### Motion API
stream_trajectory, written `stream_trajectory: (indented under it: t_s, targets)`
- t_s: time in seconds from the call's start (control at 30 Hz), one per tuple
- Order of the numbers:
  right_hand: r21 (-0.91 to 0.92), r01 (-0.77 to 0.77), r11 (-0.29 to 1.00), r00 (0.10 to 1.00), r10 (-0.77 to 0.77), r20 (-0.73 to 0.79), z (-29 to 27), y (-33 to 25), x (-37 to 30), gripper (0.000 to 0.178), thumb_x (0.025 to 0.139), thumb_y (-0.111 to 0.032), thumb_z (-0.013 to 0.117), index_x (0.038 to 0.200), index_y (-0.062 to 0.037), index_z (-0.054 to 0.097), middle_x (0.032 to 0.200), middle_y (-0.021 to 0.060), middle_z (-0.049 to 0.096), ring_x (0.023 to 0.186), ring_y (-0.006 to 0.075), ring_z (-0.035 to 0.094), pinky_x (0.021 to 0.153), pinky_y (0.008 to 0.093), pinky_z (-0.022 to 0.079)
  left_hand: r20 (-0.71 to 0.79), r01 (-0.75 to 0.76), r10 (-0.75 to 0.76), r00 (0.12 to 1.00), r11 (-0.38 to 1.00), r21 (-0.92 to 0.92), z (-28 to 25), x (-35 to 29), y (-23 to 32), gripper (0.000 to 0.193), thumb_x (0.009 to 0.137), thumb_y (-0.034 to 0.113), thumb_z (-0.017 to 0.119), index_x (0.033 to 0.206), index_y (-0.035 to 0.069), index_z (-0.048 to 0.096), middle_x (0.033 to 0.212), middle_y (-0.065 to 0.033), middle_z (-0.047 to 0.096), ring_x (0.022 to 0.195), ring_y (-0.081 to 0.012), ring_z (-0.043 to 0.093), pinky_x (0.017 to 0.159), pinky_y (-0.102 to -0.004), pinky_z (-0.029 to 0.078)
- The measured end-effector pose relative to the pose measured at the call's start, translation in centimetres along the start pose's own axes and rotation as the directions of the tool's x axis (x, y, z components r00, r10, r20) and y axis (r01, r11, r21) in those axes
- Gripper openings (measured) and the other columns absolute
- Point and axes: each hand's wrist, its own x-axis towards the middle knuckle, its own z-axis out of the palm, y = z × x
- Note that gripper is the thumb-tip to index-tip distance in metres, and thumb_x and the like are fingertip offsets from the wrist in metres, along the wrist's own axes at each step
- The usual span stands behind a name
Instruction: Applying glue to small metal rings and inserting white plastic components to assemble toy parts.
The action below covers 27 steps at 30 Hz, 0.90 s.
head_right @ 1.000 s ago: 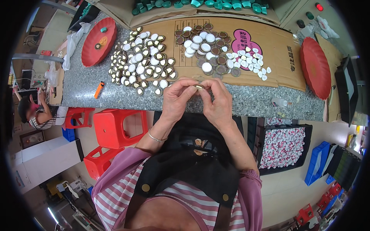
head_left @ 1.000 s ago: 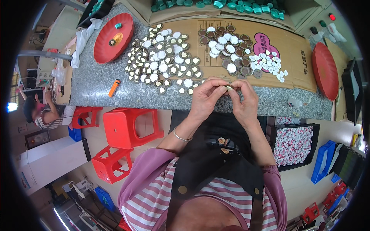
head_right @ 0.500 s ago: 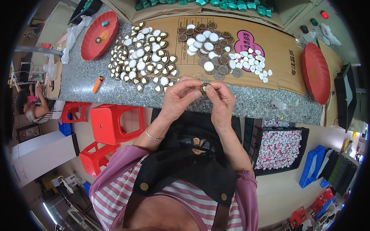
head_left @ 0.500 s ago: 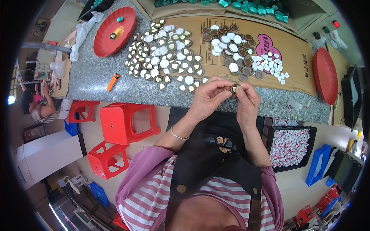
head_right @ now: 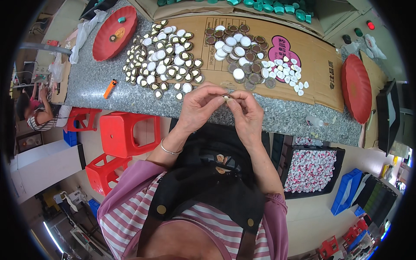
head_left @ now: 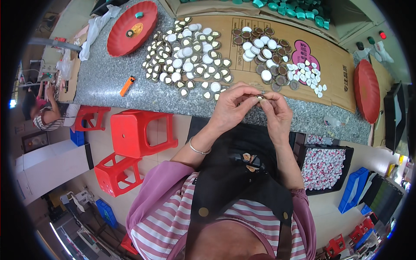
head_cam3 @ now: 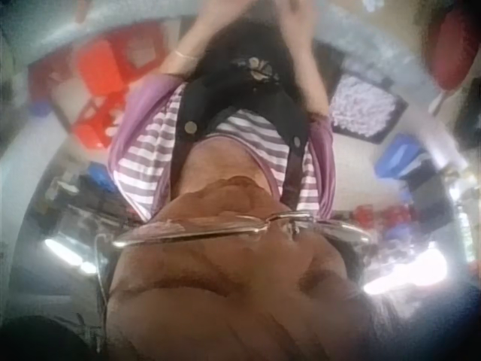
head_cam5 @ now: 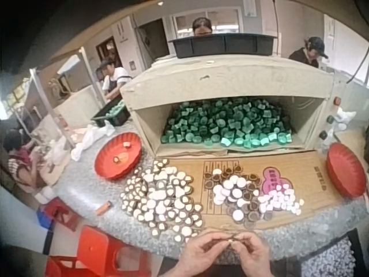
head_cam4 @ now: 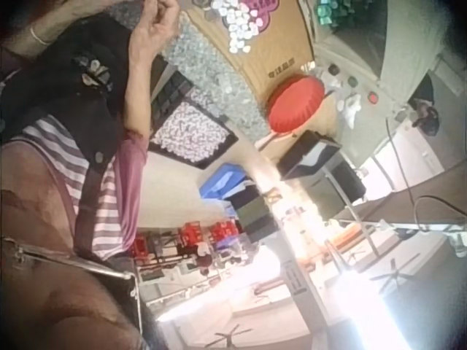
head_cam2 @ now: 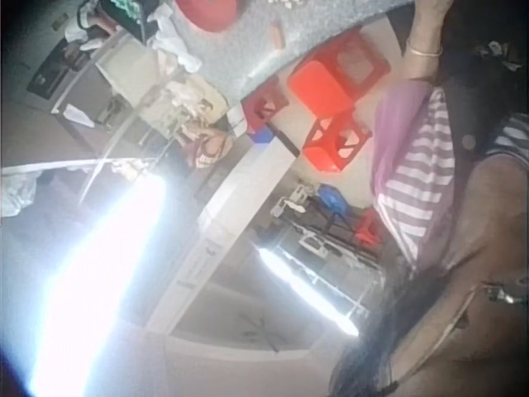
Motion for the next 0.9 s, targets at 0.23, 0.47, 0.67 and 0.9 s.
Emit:
stream_trajectory:
  t_s: [0.23,0.47,0.67,0.9]
  targets:
    - [-0.331,0.060,0.942,0.994,-0.025,0.111,-0.7,0.3,0.5,0.010,0.086,-0.005,0.057,0.095,-0.0003,0.054,0.084,0.0015,0.059,0.076,0.0064,0.056,0.069,0.0200,0.045,0.072,-0.144,0.126,0.989,0.906,0.397,-0.9,0.4,0.5,0.014,0.081,-0.004,0.056,0.094,0.000,0.060,0.085,-0.0048,0.056,0.071,-0.0098,0.054,0.059,-0.0220,0.043]
    - [0.258,-0.090,0.962,0.996,0.094,-0.001,0.0,0.5,0.2,0.012,0.087,-0.012,0.055,0.092,-0.0017,0.054,0.085,0.0012,0.059,0.074,0.0071,0.053,0.071,0.0227,0.044,0.005,-0.024,0.024,1.000,0.999,0.043,0.2,-0.1,0.0,0.023,0.078,-0.003,0.060,0.101,0.002,0.062,0.088,-0.0042,0.057,0.073,-0.0096,0.055,0.063,-0.0211,0.045]
    - [0.356,-0.172,0.919,0.985,0.173,0.029,0.0,1.5,0.1,0.012,0.089,-0.013,0.053,0.095,-0.0016,0.054,0.087,0.0022,0.059,0.078,0.0083,0.056,0.073,0.0236,0.046,0.028,-0.090,0.086,0.996,0.963,0.253,-0.4,0.0,-0.1,0.020,0.078,-0.003,0.061,0.097,0.001,0.063,0.089,-0.0055,0.058,0.075,-0.0108,0.056,0.066,-0.0219,0.047]
    - [0.115,-0.102,0.988,0.986,0.085,0.141,-1.1,0.6,0.6,0.011,0.089,-0.008,0.053,0.097,-0.0004,0.053,0.089,0.0031,0.060,0.082,0.0089,0.058,0.073,0.0229,0.048,0.074,-0.116,0.097,0.993,0.939,0.325,-0.5,-0.2,0.8,0.021,0.080,-0.006,0.058,0.099,0.001,0.063,0.092,-0.0055,0.057,0.083,-0.0114,0.058,0.072,-0.0216,0.048]
